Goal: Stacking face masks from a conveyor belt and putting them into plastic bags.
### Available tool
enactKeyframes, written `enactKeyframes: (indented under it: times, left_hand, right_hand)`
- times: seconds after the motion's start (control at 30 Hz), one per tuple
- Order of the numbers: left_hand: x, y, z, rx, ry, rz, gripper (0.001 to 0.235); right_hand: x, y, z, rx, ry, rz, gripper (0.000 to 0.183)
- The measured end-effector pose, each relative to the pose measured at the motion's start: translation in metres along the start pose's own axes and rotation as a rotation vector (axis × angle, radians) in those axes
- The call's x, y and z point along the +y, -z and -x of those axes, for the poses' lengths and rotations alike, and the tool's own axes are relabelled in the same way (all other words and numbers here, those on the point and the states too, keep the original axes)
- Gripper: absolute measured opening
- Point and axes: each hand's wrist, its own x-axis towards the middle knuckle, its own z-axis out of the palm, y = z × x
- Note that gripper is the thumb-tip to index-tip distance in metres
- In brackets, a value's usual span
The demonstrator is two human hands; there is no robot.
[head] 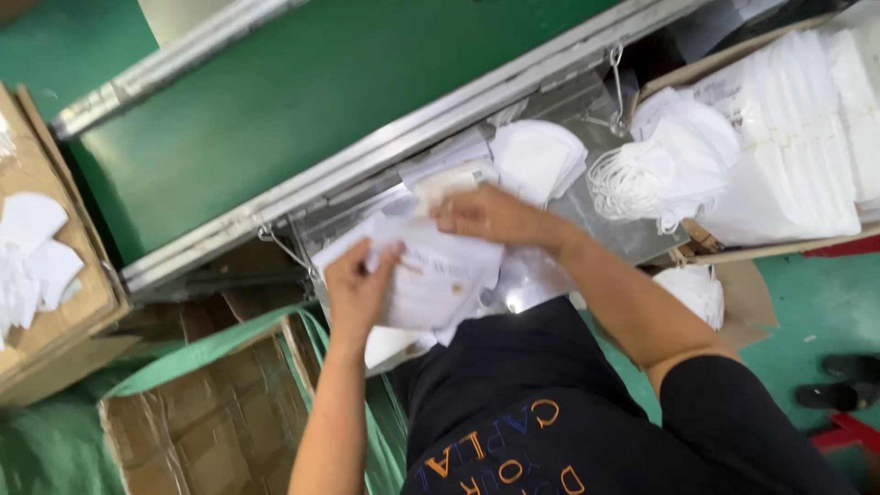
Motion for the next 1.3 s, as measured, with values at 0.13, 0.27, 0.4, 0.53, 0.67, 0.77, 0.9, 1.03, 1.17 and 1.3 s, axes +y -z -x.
enactKeyframes:
  times: [0.13,0.27,0.4,0.53,0.67,0.77,0.9,1.03,1.17,1.3]
  left_hand:
    - [0.034,0.000,-0.017,0.038,-0.076,-0.064,0.016]
    - [0.038,-0.005,-0.025,0.009,-0.226,0.057,0.015]
    - [0.009,-0.013,-0.026,0.019,-0.079,-0.001,0.020]
    - [0.008,-0.008,-0.057,0.086,0.059,0.158,0.020]
    - [-0.009,-0.027,-0.082,0.322,-0.007,0.187,0.020]
    - [0.031,-0.050,-0.088,0.240,-0.343,-0.097,0.018]
    - [0.053,-0.066,-0.074,0.093,-0.506,-0.191,0.017]
    - [0.061,-0.049,-0.066,0.037,-0.480,-0.178,0.014]
    - [0.059,-0.035,-0.060,-0.054,-0.502,-0.223,0.011]
    - [0.065,-0.033,-0.059,-0.085,-0.503,-0.225,0.012]
  right_hand:
    - [-0.031,-0.006,-0.021,0.032,0.320,0.358,0.038]
    - [-0.028,-0.016,-0.015,0.087,0.221,0.357,0.035]
    - [-0.011,0.001,0.018,-0.067,0.151,0.125,0.036]
    - [0.020,0.080,0.053,-0.179,-0.310,0.066,0.024]
    - [0.000,0.124,0.057,0.381,-0.171,0.218,0.024]
    - [-0.053,0.106,0.022,0.352,0.094,0.300,0.038]
    - [-0.029,0.068,-0.007,0.140,0.093,0.423,0.035]
    - [-0.008,0.043,-0.011,0.137,0.099,0.404,0.032]
    - [-0.016,0.020,-0.004,0.211,0.200,0.372,0.027]
    - [-0.014,0.015,0.003,0.262,0.270,0.438,0.025]
